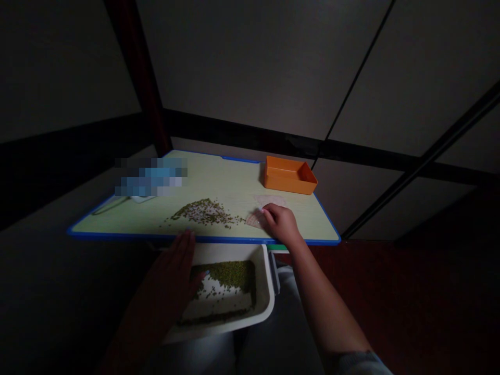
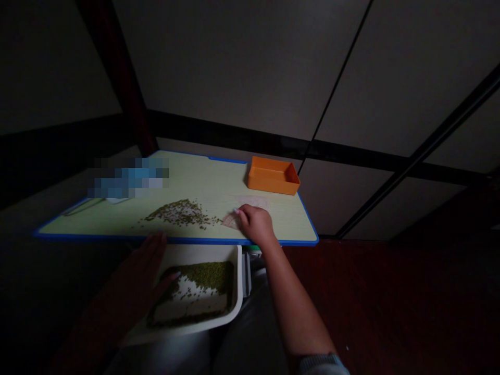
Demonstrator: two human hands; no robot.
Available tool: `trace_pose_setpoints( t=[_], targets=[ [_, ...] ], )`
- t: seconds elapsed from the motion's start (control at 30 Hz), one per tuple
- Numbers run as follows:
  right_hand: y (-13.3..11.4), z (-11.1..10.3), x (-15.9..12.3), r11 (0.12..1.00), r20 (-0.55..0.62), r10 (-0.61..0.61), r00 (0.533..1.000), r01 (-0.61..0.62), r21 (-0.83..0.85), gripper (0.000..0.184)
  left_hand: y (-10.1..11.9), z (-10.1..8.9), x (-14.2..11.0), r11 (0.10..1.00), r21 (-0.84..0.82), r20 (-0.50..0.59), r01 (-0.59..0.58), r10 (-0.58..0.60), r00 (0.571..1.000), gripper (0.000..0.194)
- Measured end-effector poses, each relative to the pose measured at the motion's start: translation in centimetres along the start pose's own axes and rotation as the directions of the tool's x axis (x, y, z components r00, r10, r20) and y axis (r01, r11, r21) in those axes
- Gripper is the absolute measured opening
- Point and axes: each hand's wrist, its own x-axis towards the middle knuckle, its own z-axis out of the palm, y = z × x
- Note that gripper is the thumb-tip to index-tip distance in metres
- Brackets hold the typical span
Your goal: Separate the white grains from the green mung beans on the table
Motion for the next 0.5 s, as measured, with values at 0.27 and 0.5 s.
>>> trace_pose_setpoints(
  t=[0.27,0.5],
  targets=[
    [-0.26,0.24,0.35,0.994,0.033,-0.006,0.999,0.009,-0.105,0.031,0.02,-0.10,-0.03,1.000,-0.017,0.001,0.012,-0.012,1.000,0.080],
    [-0.77,0.33,0.67,0.994,0.060,-0.026,0.998,0.031,-0.101,0.031,0.02,-0.10,-0.04,1.000,-0.027,0.012,0.010,-0.010,1.000,0.080]
  ],
)
